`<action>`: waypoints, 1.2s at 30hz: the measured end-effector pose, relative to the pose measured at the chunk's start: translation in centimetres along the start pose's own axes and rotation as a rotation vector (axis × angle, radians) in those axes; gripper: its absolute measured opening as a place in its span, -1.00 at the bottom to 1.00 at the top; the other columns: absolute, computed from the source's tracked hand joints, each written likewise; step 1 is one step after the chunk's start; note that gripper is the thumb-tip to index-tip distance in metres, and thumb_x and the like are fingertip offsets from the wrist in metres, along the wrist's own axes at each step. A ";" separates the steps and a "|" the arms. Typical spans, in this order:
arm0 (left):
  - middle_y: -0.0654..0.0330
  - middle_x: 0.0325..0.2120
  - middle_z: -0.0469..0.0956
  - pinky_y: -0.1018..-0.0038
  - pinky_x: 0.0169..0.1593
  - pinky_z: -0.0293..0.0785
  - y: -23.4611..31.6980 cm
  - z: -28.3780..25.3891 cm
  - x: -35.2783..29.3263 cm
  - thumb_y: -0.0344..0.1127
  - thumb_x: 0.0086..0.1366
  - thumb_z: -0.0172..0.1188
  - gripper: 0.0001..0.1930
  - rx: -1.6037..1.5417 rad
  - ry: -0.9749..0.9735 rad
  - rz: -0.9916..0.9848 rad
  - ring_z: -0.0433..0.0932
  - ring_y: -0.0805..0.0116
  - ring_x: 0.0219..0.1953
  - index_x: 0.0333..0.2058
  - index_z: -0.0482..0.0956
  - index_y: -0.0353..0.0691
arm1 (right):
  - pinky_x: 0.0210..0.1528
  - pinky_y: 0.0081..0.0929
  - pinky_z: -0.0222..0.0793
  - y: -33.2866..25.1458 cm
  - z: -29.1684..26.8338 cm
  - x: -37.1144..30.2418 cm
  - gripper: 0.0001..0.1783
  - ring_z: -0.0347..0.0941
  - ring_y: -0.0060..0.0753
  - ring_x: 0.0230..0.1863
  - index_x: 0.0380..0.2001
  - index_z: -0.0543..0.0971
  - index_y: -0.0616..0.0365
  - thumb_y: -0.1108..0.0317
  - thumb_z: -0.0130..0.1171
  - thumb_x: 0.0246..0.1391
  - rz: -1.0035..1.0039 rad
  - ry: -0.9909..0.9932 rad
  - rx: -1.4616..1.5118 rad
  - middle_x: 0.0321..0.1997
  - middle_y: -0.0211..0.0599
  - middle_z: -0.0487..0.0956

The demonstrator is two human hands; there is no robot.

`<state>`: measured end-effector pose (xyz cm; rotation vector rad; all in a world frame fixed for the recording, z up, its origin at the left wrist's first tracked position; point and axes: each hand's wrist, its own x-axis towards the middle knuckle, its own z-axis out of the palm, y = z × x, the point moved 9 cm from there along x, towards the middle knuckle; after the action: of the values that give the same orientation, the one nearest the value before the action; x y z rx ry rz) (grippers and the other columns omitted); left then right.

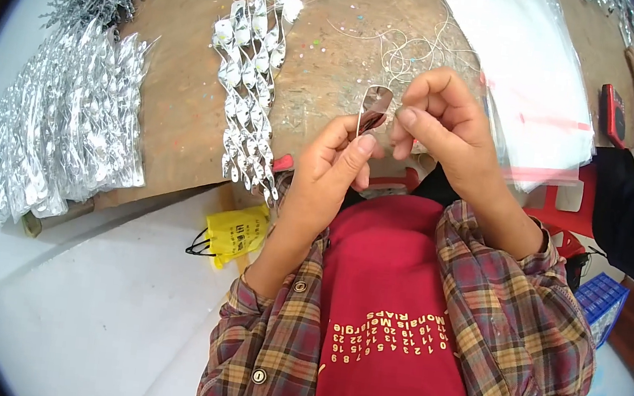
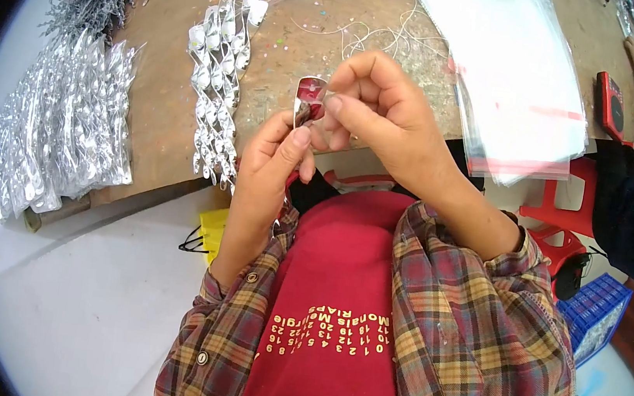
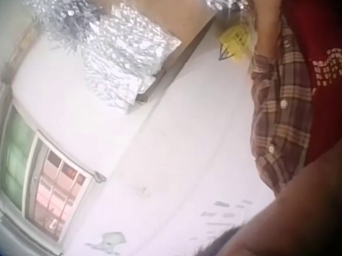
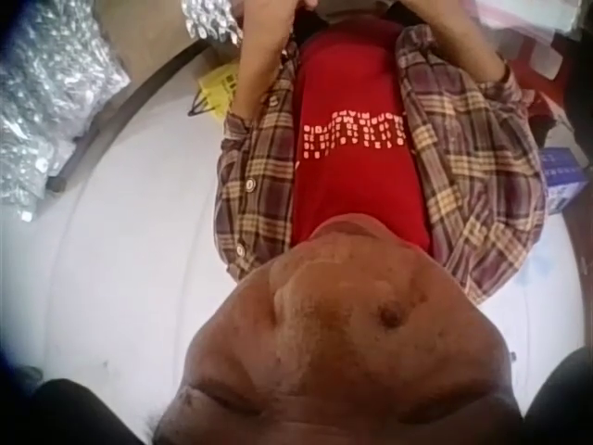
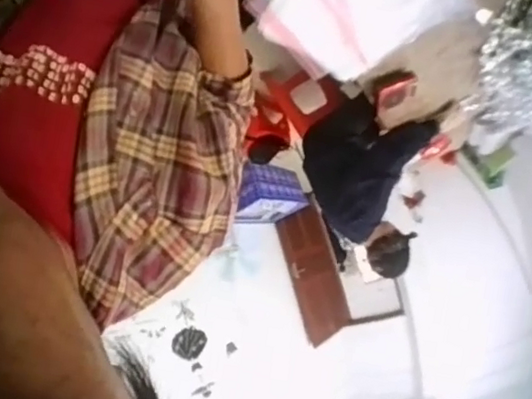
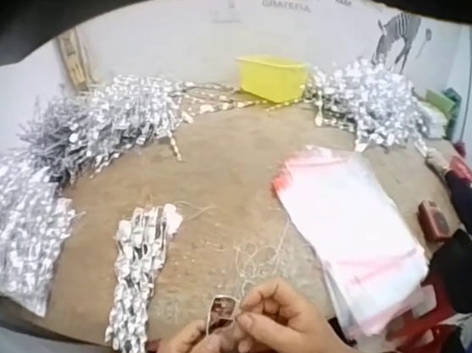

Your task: The worker is counting and placing silver tinsel garlands into plastic bags for packaging.

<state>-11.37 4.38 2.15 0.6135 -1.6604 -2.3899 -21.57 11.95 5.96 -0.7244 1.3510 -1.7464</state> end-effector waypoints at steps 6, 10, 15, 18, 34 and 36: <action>0.33 -0.41 0.46 0.72 -0.43 0.29 0.4 0.0 -0.3 -0.30 0.36 0.06 -0.63 0.065 0.017 0.041 0.32 0.68 -0.51 0.07 0.37 -0.34 | -0.36 -0.62 0.44 -0.3 -0.2 0.2 -0.88 0.48 -0.55 -0.43 -0.22 0.34 0.18 0.50 0.03 0.18 -0.060 0.031 0.005 -0.40 -0.32 0.52; 0.33 -0.39 0.46 0.72 -0.42 0.31 0.3 -0.4 -0.4 -0.31 0.36 0.06 -0.62 0.065 0.050 0.048 0.32 0.69 -0.50 0.09 0.35 -0.35 | -0.35 -0.63 0.44 -0.4 0.0 0.4 -0.88 0.48 -0.55 -0.44 -0.23 0.34 0.18 0.51 0.03 0.17 -0.083 0.059 0.006 -0.41 -0.32 0.52; 0.32 -0.35 0.46 0.73 -0.42 0.32 0.3 -0.7 -0.3 -0.32 0.35 0.07 -0.62 0.047 0.072 0.064 0.33 0.69 -0.50 0.08 0.35 -0.35 | -0.35 -0.63 0.44 -0.4 -0.1 0.5 -0.89 0.48 -0.56 -0.44 -0.24 0.35 0.18 0.51 0.02 0.18 -0.070 0.057 -0.023 -0.41 -0.33 0.52; 0.33 -0.35 0.46 0.73 -0.43 0.32 0.3 -0.8 -0.2 -0.31 0.35 0.07 -0.63 0.053 0.070 0.067 0.34 0.69 -0.50 0.07 0.36 -0.35 | -0.35 -0.63 0.44 -0.3 0.0 0.5 -0.90 0.48 -0.56 -0.43 -0.24 0.35 0.18 0.52 0.02 0.18 -0.062 0.052 -0.032 -0.41 -0.33 0.52; 0.33 -0.37 0.45 0.74 -0.42 0.33 0.5 -0.8 -0.4 -0.29 0.33 0.12 -0.61 0.023 0.083 0.062 0.35 0.68 -0.50 0.06 0.36 -0.34 | -0.38 -0.63 0.44 0.0 0.4 0.5 -0.90 0.49 -0.54 -0.45 -0.26 0.36 0.20 0.51 0.04 0.17 -0.034 0.034 -0.018 -0.42 -0.31 0.52; 0.33 -0.36 0.45 0.73 -0.41 0.34 0.6 -0.8 -0.5 -0.30 0.32 0.13 -0.61 0.033 0.079 0.070 0.36 0.68 -0.49 0.06 0.36 -0.34 | -0.37 -0.64 0.44 0.0 0.3 0.5 -0.89 0.49 -0.54 -0.45 -0.23 0.37 0.21 0.49 0.04 0.17 -0.038 0.027 -0.027 -0.42 -0.31 0.52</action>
<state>-10.68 3.69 2.55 0.6357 -1.6642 -2.2639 -21.57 11.31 6.01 -0.7481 1.3893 -1.7766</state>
